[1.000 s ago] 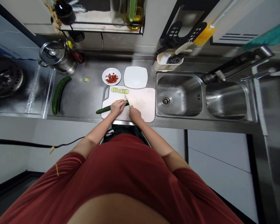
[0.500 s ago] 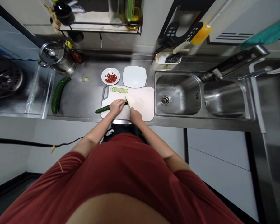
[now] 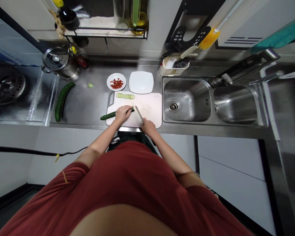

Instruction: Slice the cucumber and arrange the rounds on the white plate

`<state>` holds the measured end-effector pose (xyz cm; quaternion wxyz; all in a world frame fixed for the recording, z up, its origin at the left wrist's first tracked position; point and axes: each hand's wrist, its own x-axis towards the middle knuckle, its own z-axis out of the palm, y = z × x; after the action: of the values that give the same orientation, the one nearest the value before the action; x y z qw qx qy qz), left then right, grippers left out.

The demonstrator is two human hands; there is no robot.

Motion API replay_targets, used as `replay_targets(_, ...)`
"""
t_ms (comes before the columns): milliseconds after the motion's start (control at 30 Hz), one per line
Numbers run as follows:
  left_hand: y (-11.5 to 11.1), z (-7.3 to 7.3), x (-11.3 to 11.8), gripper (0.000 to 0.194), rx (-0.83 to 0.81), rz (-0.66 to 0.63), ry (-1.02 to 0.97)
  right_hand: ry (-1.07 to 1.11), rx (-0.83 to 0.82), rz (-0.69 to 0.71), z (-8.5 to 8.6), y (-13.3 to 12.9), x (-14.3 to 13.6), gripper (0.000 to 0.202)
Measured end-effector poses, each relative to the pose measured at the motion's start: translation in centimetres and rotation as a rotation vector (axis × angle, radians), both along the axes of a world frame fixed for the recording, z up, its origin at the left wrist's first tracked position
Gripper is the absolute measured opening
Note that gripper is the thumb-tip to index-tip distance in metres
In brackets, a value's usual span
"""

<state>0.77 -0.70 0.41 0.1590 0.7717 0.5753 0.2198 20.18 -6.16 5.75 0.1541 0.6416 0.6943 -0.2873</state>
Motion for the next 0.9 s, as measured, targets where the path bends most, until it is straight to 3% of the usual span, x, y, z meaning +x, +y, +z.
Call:
replay_targets(233,-0.3,0.0,0.0,0.032,-0.007,0.023,-0.008,-0.140,0.322,-0.036,1.2,0.3,3.1,0.049)
replay_targets(400,-0.6,0.5,-0.2,0.032,-0.032,0.056,-0.020,-0.097,0.547,-0.048,-0.6,0.7,4.2,0.051)
replay_targets(567,0.1,2.2,0.3,0.038,-0.065,0.175,-0.057,-0.047,0.702,-0.040,-2.4,0.8,4.5,0.048)
replay_targets(633,1.0,3.0,1.0,0.040,-0.098,0.116,-0.073,-0.050,0.742,-0.015,-2.7,0.8,4.5,0.046)
replay_targets(767,2.8,4.2,2.8,0.036,-0.203,-0.141,-0.065,-0.049,0.791,0.026,-2.9,0.8,4.5,0.044)
replay_targets(900,3.7,4.7,4.1,0.028,-0.295,-0.210,-0.047,-0.044,0.781,0.028,-3.0,0.7,4.8,0.044)
